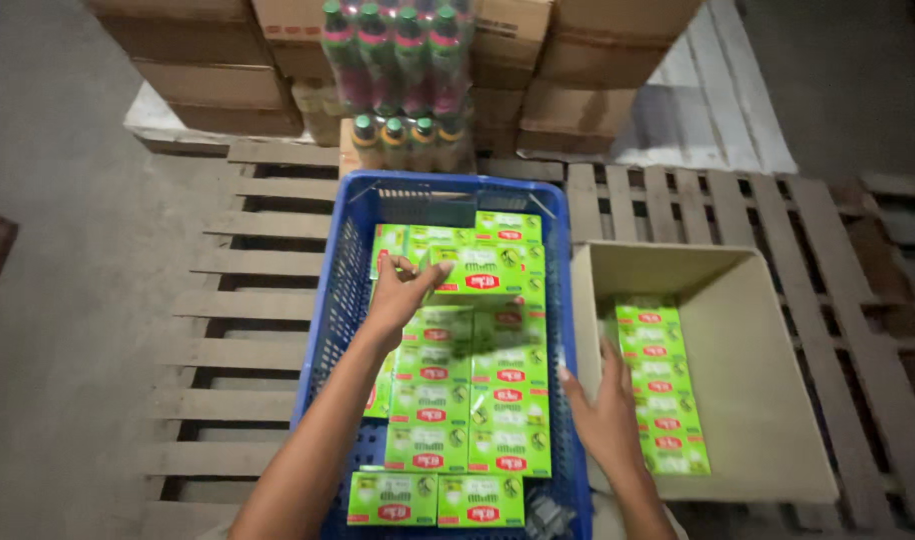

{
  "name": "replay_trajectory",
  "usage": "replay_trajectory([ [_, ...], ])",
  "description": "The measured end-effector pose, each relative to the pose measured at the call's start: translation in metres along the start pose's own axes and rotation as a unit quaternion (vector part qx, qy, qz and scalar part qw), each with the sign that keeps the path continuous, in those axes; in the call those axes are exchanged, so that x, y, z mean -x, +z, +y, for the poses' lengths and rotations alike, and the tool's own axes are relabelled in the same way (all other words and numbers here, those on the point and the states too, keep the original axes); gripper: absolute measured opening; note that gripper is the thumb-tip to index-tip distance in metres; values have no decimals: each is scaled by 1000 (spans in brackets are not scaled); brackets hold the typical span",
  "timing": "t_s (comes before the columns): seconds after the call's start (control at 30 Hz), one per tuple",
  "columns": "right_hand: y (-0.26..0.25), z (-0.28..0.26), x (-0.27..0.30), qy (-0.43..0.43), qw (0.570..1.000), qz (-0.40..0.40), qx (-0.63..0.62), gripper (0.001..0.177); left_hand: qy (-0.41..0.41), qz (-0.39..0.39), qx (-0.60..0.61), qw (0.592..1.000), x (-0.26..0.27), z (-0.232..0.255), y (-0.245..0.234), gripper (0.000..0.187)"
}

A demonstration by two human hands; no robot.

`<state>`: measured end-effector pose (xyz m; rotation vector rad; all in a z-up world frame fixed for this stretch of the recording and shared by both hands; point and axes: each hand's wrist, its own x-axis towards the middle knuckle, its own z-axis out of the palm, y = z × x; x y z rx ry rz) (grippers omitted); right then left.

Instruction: The person sits on a low stool and transfers small green boxes from a blue plastic basket into a cardboard shipping box. They arrange the boxes in neat rows inside the cardboard box.

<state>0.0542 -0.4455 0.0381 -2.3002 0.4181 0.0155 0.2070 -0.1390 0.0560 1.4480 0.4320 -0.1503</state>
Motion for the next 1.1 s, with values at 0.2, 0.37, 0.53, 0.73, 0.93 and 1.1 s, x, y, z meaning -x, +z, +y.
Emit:
replay_trajectory([
  [0.2,-38,-18,54,-202,976,75,-11,74,-43,-99,-24,994,102,14,36,53],
  [0.37,-86,-35,89,-271,959,60,59,83,46,-111,-125,985,154,-36,71,55],
  [0.53,-127,-28,94,-301,903,21,305,104,-39,-175,-135,975,222,-14,109,57],
  [0.73,-160,6,68,-218,928,-73,292,96,-28,-244,-140,959,205,-58,147,75],
  [0.93,-186,27,30,-133,968,-141,162,94,23,-256,-188,948,203,-53,163,80],
  [1.1,-167,72,-43,-123,946,-160,256,91,82,-215,-202,952,203,-81,171,62],
])
